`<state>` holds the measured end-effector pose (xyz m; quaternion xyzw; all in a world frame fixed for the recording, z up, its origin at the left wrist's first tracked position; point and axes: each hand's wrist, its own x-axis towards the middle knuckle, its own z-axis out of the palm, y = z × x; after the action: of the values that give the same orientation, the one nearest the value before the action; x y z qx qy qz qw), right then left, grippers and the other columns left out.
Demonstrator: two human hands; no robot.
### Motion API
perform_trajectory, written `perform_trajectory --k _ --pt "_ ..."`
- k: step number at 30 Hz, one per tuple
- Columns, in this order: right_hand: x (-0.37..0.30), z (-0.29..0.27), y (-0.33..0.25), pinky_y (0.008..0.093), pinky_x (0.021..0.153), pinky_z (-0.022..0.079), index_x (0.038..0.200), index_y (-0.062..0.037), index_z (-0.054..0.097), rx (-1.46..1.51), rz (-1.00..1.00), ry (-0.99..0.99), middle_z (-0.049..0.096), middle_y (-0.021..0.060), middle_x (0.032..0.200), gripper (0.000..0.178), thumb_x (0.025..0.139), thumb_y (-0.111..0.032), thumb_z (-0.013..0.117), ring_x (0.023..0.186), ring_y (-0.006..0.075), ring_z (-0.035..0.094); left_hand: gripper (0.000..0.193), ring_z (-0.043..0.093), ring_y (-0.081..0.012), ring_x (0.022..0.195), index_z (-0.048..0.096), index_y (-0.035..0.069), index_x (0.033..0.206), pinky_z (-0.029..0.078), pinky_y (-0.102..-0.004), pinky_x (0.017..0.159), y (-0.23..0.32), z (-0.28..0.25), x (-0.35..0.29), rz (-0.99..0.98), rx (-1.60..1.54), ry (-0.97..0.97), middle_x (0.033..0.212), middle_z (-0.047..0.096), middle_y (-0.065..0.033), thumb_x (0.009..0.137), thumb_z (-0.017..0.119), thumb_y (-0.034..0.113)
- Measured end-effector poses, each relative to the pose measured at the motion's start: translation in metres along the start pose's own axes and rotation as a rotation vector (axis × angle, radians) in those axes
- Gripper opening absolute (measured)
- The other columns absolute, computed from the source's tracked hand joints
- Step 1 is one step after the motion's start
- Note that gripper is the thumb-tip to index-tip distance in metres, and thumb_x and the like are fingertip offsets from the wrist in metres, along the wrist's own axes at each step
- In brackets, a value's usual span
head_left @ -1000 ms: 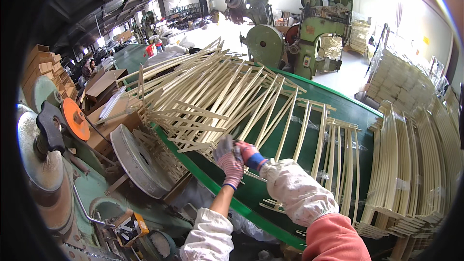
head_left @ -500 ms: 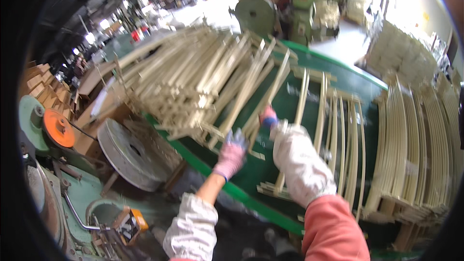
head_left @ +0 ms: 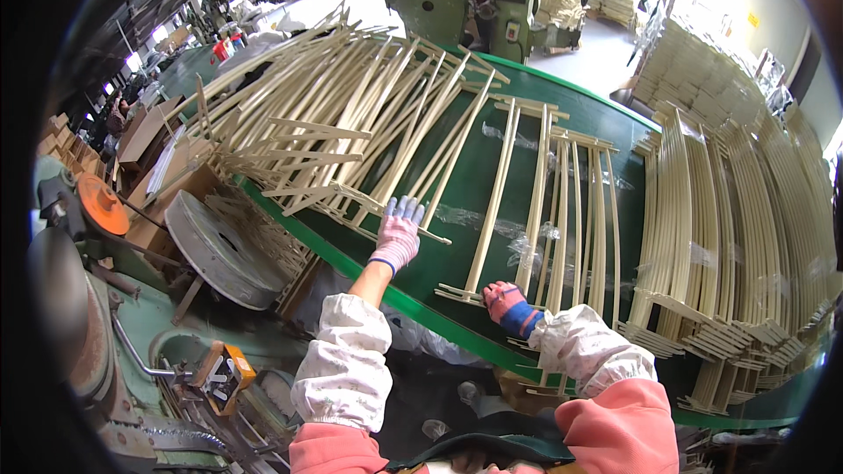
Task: The person repeatedly picks up wooden frame components from a conveyor belt, positions them under a press machine, and secures the joints. The person then places the assembled frames back onto the conveyor belt. The process is repeated for multiple units.
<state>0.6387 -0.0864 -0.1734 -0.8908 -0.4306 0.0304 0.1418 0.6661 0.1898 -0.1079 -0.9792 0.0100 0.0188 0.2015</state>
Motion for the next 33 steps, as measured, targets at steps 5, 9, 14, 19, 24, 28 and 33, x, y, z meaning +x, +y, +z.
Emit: perform_trajectory --k 5,9,14,19,24,28,33 --pt "0.017 -0.066 -0.011 0.0389 0.057 0.048 0.080 -0.0079 0.052 0.192 0.054 0.116 0.057 0.0101 0.071 0.016 0.075 -0.023 0.057 0.066 0.0282 0.059 0.073 0.005 -0.0272 0.140 0.022 0.012 0.143 -0.001 -0.0468 0.111 0.005 -0.001 -0.026 0.005 0.003 -0.058 0.151 0.009 -0.0100 0.082 0.051 0.042" --pt "0.036 -0.214 0.003 0.0366 0.057 0.049 0.079 -0.0084 0.057 -0.029 -0.052 0.481 0.059 0.0099 0.067 0.033 0.065 -0.036 0.069 0.062 0.0273 0.060 0.072 0.007 -0.0270 0.139 0.025 0.013 0.142 0.000 -0.0475 0.111 0.007 -0.008 -0.042 -0.013 -0.074 -0.039 0.150 0.013 -0.0088 0.081 0.053 0.040" --pt "0.035 -0.396 0.077 0.0387 0.061 0.049 0.083 -0.0093 0.061 -0.325 0.045 1.105 0.060 0.0119 0.065 0.027 0.064 -0.025 0.069 0.063 0.0297 0.061 0.069 0.009 -0.0265 0.139 0.028 0.011 0.141 0.003 -0.0479 0.111 0.015 -0.024 -0.061 -0.060 -0.124 -0.055 0.150 0.016 -0.0082 0.082 0.053 0.039" --pt "-0.054 -0.493 0.144 0.0292 0.063 0.048 0.092 -0.0002 0.063 -0.041 0.245 1.272 0.065 0.0103 0.076 0.032 0.068 -0.019 0.073 0.067 0.0141 0.060 0.074 0.012 -0.0274 0.138 0.025 0.009 0.141 0.004 -0.0493 0.111 0.042 -0.066 -0.068 -0.079 -0.294 0.212 0.149 0.017 -0.0111 0.081 0.053 0.042" --pt "-0.154 -0.594 0.171 0.0241 0.063 0.047 0.095 -0.0015 0.065 0.253 -0.003 1.296 0.065 0.0006 0.079 0.018 0.079 -0.009 0.067 0.069 0.0077 0.056 0.081 0.020 -0.0317 0.135 0.024 0.002 0.139 0.009 -0.0500 0.110 0.065 -0.154 -0.073 -0.144 -0.540 0.680 0.146 0.020 -0.0174 0.076 0.060 0.038" --pt "-0.215 -0.671 0.146 0.0193 0.049 0.039 0.103 -0.0042 0.064 0.250 -0.080 1.221 0.061 -0.0007 0.070 0.023 0.082 -0.011 0.065 0.056 0.0046 0.050 0.082 0.024 -0.0381 0.132 0.024 -0.003 0.137 0.013 -0.0537 0.107 0.068 -0.223 -0.113 -0.237 -0.638 1.006 0.142 0.024 -0.0243 0.078 0.057 0.044" --pt "-0.219 -0.688 0.094 0.0162 0.038 0.024 0.106 -0.0026 0.061 0.371 -0.234 1.071 0.055 -0.0043 0.063 0.025 0.084 -0.014 0.062 0.043 -0.0002 0.037 0.094 0.025 -0.0431 0.131 0.021 -0.003 0.137 0.009 -0.0572 0.106 0.076 -0.246 -0.200 -0.378 -0.614 1.246 0.140 0.025 -0.0281 0.078 0.047 0.065"
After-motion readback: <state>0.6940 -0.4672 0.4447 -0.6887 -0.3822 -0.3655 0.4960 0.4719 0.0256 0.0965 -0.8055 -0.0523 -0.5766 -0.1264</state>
